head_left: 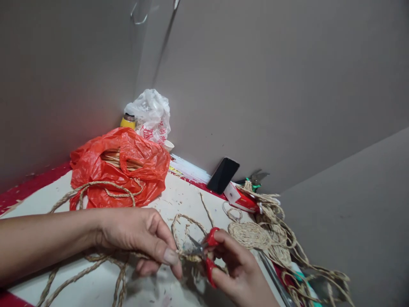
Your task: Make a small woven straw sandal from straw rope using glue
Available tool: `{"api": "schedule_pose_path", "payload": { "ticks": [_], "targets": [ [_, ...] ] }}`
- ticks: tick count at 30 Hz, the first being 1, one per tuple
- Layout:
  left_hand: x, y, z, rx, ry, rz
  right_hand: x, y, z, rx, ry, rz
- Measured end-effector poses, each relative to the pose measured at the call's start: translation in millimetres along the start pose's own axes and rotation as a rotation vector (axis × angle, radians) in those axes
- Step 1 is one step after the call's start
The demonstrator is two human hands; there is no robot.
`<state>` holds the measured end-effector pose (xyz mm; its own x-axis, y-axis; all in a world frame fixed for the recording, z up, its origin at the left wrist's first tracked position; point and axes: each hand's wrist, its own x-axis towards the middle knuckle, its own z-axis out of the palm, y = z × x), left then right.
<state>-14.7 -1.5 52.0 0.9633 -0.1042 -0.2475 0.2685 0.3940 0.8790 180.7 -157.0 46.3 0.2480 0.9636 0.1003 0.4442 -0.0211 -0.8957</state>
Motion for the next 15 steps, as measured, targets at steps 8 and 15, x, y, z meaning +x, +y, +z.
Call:
{"api": "schedule_pose_path", "payload": {
  "ticks": [8, 15],
  "targets": [
    [7, -17, -1.7, 0.448, 0.242, -0.030, 4, 1, -4, 0.158, 0.022, 0.100],
    [16, -19, 10.1, 0.111, 0.048, -0.035, -2, -5, 16, 0.119, -0.053, 0.102]
  ]
}}
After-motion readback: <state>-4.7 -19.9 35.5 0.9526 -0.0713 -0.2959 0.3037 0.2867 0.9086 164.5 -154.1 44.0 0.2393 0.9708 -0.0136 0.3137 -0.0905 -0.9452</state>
